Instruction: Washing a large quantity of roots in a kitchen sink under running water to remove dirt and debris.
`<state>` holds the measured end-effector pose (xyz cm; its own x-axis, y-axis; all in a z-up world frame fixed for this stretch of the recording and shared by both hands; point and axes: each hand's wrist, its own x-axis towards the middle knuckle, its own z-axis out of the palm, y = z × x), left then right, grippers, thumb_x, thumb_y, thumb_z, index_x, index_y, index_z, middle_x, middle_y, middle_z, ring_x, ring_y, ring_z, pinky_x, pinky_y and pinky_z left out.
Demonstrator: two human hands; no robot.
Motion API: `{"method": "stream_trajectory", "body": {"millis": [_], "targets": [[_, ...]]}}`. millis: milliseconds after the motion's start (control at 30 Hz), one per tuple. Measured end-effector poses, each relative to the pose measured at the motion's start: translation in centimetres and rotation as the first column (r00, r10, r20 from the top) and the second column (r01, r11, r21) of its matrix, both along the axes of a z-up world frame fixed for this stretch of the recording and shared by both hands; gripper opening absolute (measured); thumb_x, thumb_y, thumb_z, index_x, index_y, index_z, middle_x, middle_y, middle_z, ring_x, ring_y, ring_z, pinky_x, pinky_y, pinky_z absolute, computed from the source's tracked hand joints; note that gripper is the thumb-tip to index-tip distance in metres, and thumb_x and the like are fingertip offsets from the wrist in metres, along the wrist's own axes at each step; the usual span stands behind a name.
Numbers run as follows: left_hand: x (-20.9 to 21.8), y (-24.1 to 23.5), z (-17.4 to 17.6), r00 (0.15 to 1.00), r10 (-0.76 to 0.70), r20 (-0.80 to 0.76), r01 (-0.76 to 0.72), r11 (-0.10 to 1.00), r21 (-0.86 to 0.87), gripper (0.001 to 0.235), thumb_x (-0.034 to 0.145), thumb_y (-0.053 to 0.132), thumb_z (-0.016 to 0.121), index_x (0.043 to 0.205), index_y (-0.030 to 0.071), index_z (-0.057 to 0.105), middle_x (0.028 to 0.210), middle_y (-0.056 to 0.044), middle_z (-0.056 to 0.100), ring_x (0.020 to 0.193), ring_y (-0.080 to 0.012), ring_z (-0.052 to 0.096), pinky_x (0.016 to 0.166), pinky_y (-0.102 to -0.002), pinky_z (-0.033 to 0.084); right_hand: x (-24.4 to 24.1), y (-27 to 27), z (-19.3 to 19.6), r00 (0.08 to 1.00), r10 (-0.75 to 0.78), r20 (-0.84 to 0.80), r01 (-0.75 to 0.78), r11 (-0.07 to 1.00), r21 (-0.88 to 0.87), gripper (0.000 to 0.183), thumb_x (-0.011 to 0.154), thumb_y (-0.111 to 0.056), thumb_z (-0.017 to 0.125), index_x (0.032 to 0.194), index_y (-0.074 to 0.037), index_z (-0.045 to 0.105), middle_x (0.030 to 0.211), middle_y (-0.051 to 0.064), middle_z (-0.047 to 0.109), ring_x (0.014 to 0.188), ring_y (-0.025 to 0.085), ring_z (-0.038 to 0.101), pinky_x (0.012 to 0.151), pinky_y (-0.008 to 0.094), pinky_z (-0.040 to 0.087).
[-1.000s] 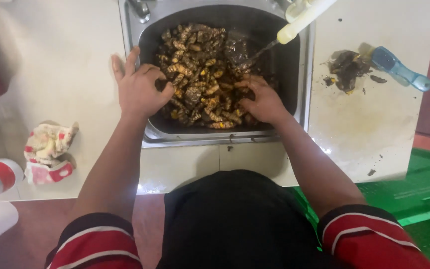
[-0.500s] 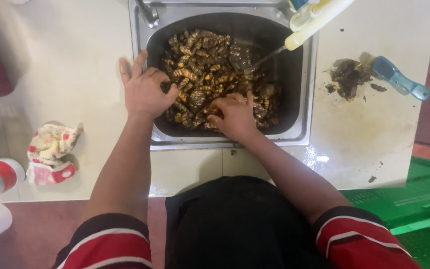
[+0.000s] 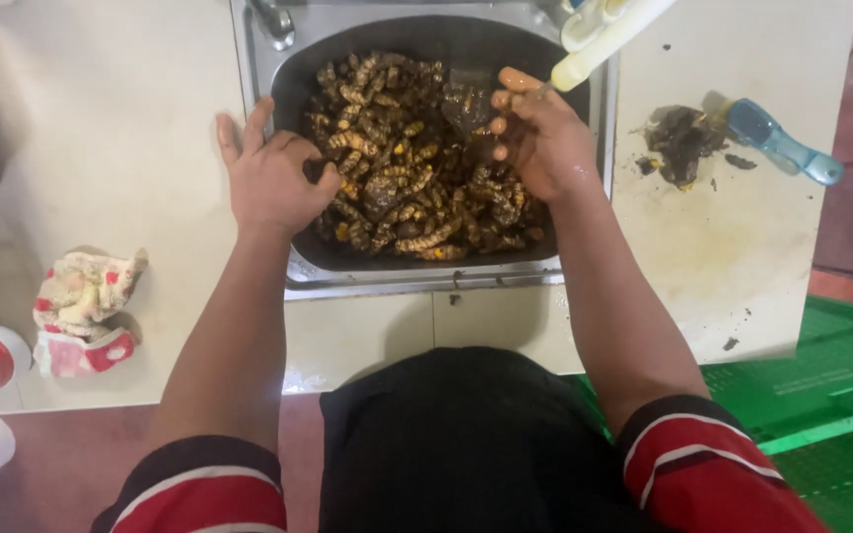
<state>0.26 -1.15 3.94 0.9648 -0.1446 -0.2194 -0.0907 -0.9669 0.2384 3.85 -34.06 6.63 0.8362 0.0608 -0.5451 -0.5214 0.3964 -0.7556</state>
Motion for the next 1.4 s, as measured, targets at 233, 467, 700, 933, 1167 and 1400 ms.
{"method": "stream_trajectory", "body": {"millis": [233, 467, 700, 933, 1167, 1400], "targets": [[0.0, 0.2, -0.8, 0.997, 0.003, 0.079, 0.0, 0.999, -0.034, 0.039, 0.092, 0.051, 0.057, 0.094, 0.018, 0.079, 0.108, 0.0, 0.076, 0.155, -0.0304, 0.035, 0.124, -0.066, -0.001, 0.7, 0.6, 0.1, 0.983, -0.186, 0.006, 0.186, 0.982, 0.008, 0.015, 0.11, -0.026, 0.047, 0.112, -0.014, 0.056, 0.061, -0.007, 0.044, 0.049, 0.008, 0.034, 0.042, 0.025, 0.028], [0.4, -0.2, 0.2, 1.0, 0.011, -0.014, -0.011, 1.0, 0.018, 0.04, 0.093, 0.052, 0.055, 0.098, 0.019, 0.078, 0.114, -0.002, 0.075, 0.158, -0.0295, 0.03, 0.125, -0.066, -0.003, 1.3, 0.2, 0.1, 0.967, -0.253, 0.019, 0.253, 0.959, -0.126, 0.036, 0.107, -0.03, 0.034, 0.075, -0.016, 0.043, 0.058, -0.001, 0.032, 0.054, 0.016, 0.034, 0.058, 0.034, 0.047], [0.3, -0.2, 0.1, 1.0, 0.016, -0.001, -0.016, 1.0, 0.011, 0.037, 0.094, 0.051, 0.057, 0.095, 0.021, 0.078, 0.114, -0.001, 0.075, 0.157, -0.0301, 0.031, 0.125, -0.065, -0.004, 0.8, 0.9, 2.8, 0.993, 0.077, -0.093, -0.106, 0.922, -0.371, 0.036, 0.101, -0.048, 0.044, 0.099, -0.015, 0.059, 0.083, -0.002, 0.058, 0.076, 0.011, 0.058, 0.079, 0.026, 0.056], [0.2, -0.1, -0.3, 1.0, 0.011, 0.029, -0.011, 1.0, 0.003, 0.036, 0.092, 0.049, 0.056, 0.092, 0.019, 0.077, 0.109, -0.001, 0.075, 0.157, -0.0301, 0.032, 0.125, -0.065, -0.002, 0.7, -0.2, -1.6, 0.994, 0.061, -0.087, -0.043, 0.98, 0.196, 0.031, 0.106, -0.037, 0.051, 0.115, -0.013, 0.069, 0.104, 0.004, 0.074, 0.063, 0.007, 0.054, 0.048, 0.022, 0.041], [0.2, -0.1, -0.3, 1.0, 0.005, 0.017, -0.006, 1.0, 0.021, 0.039, 0.094, 0.051, 0.055, 0.093, 0.02, 0.078, 0.11, 0.0, 0.075, 0.156, -0.0299, 0.033, 0.125, -0.066, -0.002, 0.5, -0.3, -2.7, 0.996, 0.083, -0.01, -0.068, 0.877, 0.476, 0.009, 0.101, -0.017, 0.066, 0.108, -0.011, 0.067, 0.082, 0.0, 0.063, 0.06, 0.007, 0.044, 0.05, 0.021, 0.032], [0.4, -0.1, 0.0, 1.0, 0.018, -0.008, -0.018, 1.0, 0.014, 0.041, 0.093, 0.053, 0.055, 0.096, 0.02, 0.078, 0.112, 0.0, 0.075, 0.158, -0.0288, 0.03, 0.125, -0.064, -0.005, 0.9, -0.1, -1.6, 0.99, 0.142, 0.003, -0.138, 0.958, 0.251, 0.013, 0.105, -0.006, 0.049, 0.11, -0.012, 0.059, 0.081, -0.003, 0.051, 0.056, 0.005, 0.038, 0.042, 0.02, 0.029]]}}
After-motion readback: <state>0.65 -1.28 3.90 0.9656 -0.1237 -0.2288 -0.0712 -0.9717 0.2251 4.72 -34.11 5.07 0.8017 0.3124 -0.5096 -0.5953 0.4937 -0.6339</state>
